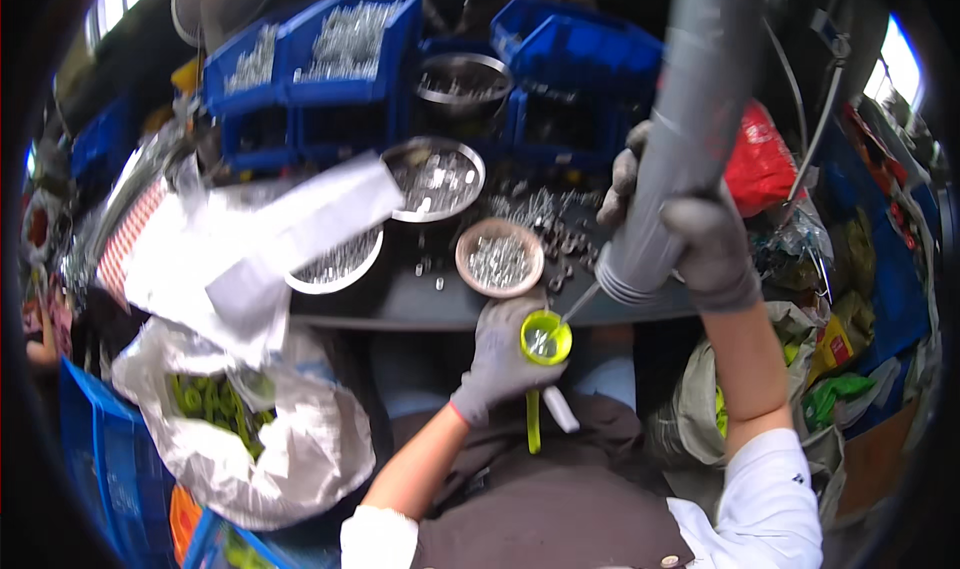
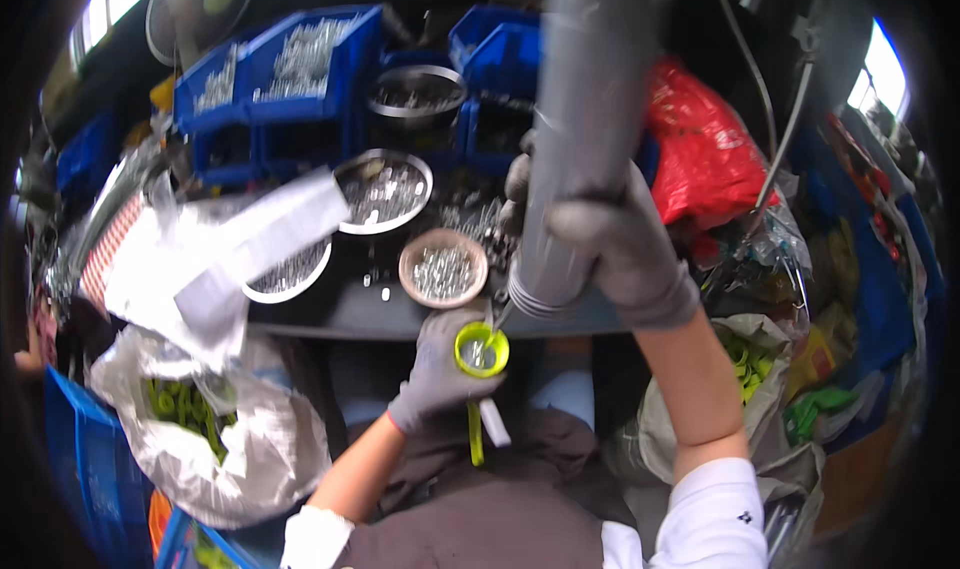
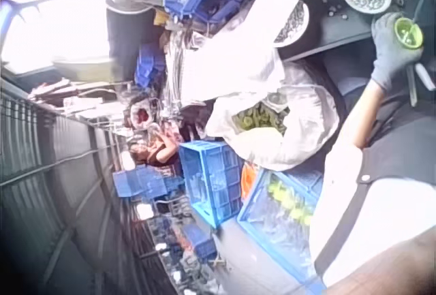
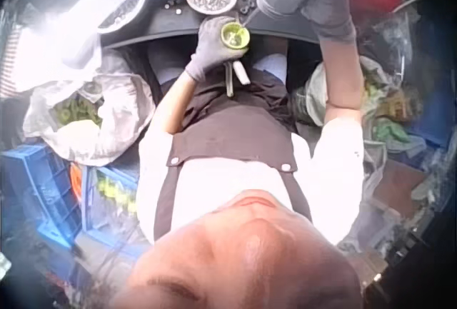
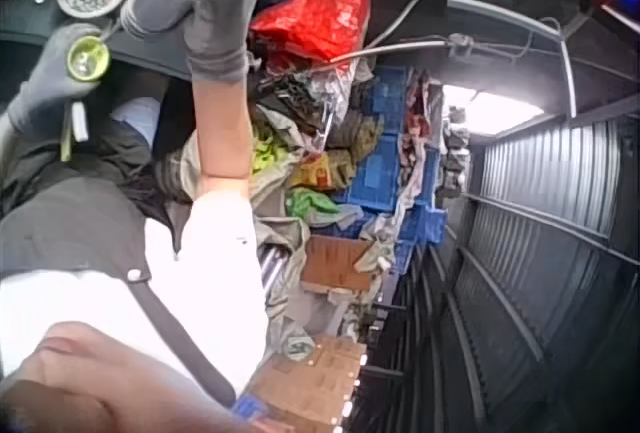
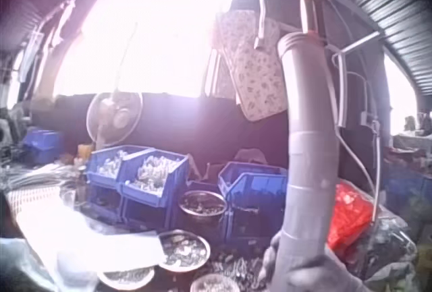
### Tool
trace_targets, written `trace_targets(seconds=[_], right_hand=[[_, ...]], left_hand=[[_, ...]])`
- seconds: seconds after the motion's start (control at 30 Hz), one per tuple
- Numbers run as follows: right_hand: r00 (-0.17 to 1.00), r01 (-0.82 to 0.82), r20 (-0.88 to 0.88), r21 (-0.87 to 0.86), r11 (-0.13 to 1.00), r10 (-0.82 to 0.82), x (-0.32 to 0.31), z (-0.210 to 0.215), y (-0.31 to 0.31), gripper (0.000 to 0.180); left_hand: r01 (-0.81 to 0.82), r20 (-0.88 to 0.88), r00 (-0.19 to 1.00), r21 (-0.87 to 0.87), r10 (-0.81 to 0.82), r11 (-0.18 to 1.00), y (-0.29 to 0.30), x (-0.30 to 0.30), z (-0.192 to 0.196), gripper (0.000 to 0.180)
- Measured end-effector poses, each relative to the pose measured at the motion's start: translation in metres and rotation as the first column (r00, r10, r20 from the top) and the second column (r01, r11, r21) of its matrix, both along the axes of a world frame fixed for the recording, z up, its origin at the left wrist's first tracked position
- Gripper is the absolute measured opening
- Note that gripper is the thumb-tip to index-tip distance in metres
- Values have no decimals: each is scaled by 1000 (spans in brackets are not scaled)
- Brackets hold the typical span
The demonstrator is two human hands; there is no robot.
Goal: The person assembles caulking guns by attaching components, driving screws with a power screwdriver, connecting the barrel, affixing a label sticker to the tube, and placing the assembled tool into a plastic bag before storing it in a crate.
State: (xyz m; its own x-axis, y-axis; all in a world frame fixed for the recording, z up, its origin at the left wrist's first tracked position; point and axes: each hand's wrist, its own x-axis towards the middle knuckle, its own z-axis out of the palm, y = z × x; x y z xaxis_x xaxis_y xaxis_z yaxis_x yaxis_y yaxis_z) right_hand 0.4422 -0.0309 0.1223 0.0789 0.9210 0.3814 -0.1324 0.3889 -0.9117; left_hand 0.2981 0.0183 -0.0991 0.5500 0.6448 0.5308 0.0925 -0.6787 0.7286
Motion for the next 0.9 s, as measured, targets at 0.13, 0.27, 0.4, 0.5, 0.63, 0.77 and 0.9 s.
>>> trace_targets(seconds=[0.13, 0.27, 0.4, 0.5, 0.63, 0.77, 0.9], right_hand=[[971, 231, 74, -80, 970, -226, 2, -112, 4, 38], [937, 118, -326, -33, 992, -122, -9, -105, -5, 54], [930, -212, -277, 125, 969, 239, 4, -63, -21, 66], [895, -325, -222, 271, 906, 387, 4, -36, -39, 70], [439, -620, -532, 405, 672, 725, -24, -47, -50, 65], [774, -428, -411, 222, 876, 482, -3, -45, -46, 62], [327, -702, -428, 487, 520, 842, 7, -53, -50, 60]], left_hand=[[22, -40, 999, -143, -28, 990, 7, 4, 13, 70], [123, 16, 992, -63, -122, 990, 3, 7, 38, 74], [566, 367, 805, -709, -466, 420, -14, -2, 101, 69], [589, 372, 709, -779, -599, 213, -16, -15, 125, 85], [620, 369, 619, -771, -694, 143, -15, -19, 129, 84], [622, 346, 581, -772, -737, 129, -11, -3, 128, 82], [605, 317, 634, -772, -706, 197, -12, 1, 126, 81]])
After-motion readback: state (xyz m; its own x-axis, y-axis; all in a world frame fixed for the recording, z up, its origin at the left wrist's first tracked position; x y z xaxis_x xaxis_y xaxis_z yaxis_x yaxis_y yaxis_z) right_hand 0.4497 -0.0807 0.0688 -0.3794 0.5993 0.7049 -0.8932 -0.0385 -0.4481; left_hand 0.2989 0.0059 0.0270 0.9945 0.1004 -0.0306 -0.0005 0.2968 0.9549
